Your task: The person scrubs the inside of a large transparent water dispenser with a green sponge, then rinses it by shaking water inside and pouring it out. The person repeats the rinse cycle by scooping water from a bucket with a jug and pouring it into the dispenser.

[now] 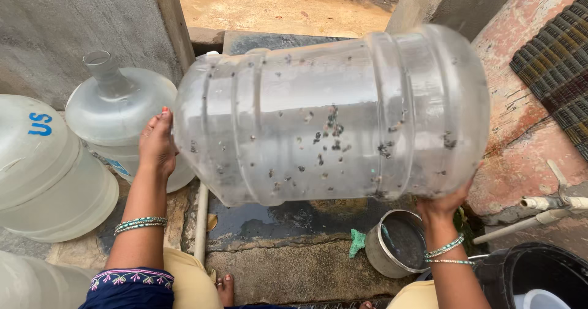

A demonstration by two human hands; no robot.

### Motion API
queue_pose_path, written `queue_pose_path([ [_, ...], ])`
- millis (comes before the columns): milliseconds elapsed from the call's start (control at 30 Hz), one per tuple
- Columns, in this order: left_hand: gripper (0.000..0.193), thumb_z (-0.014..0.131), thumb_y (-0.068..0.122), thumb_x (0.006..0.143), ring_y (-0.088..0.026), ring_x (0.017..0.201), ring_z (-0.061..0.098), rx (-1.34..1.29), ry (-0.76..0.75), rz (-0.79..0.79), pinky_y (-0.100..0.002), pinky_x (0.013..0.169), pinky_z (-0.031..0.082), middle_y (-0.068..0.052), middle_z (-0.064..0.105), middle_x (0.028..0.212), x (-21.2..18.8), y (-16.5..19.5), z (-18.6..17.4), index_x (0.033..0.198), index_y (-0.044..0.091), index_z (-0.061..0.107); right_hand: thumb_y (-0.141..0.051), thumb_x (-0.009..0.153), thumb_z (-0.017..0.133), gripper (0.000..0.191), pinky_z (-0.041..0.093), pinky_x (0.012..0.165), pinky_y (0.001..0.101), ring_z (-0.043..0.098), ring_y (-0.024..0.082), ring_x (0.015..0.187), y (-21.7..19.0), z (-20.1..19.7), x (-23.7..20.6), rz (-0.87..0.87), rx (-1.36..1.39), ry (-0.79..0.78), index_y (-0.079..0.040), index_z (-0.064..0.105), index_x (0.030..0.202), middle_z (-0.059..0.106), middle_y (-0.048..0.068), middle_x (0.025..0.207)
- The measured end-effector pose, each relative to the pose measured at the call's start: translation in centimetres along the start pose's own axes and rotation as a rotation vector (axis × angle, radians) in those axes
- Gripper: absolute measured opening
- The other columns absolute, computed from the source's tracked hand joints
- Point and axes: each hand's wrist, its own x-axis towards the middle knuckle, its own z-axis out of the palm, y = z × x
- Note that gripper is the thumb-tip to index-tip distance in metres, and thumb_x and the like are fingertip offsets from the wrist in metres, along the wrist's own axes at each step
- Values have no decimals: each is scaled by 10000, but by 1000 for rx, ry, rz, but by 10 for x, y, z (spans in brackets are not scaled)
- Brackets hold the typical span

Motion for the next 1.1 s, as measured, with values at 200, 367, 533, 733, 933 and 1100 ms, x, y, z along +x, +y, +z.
queue_pose_path([
  [200,837,325,877,837,-213,682,650,603,-44,-553,-349,594,516,-95,687,919,-13,13,-12,1047,116,606,-776,895,279,934,469,1021,590,623,378,1250,60,-22,-13,703,-481,-132,-104,409,1530,635,276,1356],
  [367,1007,377,916,840,-232,576,597,1098,-123,-813,-360,530,496,-156,653,784,-12,-14,-24,1132,-7,656,-697,819,505,876,558,980,515,727,328,1114,91,-32,-31,984,-753,-374,-121,527,1477,684,215,1295],
  [533,729,602,693,913,-180,570,578,867,-108,-573,-311,524,523,-83,639,796,-11,-6,-27,1169,14,667,-599,948,593,829,601,895,506,764,396,934,45,-13,-13,699,-634,-259,152,676,1290,762,338,1119],
  [733,462,574,440,895,-121,879,655,68,-57,-131,-301,663,568,25,628,1109,-5,11,-19,1261,160,549,-541,952,644,849,351,1209,407,492,245,1390,-55,24,-22,-278,-217,-472,-10,403,1570,527,145,1482],
  [933,505,536,473,950,-158,892,675,-208,-53,77,-331,706,571,-42,649,1135,17,-22,-6,1293,103,555,-622,995,509,875,323,1239,449,459,260,1415,-31,45,-52,-225,-25,-239,18,357,1573,477,176,1528],
  [1100,553,504,501,996,-188,904,691,-93,18,-36,-357,742,573,-98,666,1157,15,-16,-12,1320,56,559,-678,1003,402,924,296,1236,484,439,278,1432,4,12,-37,-151,-122,-86,42,319,1576,436,211,1559],
])
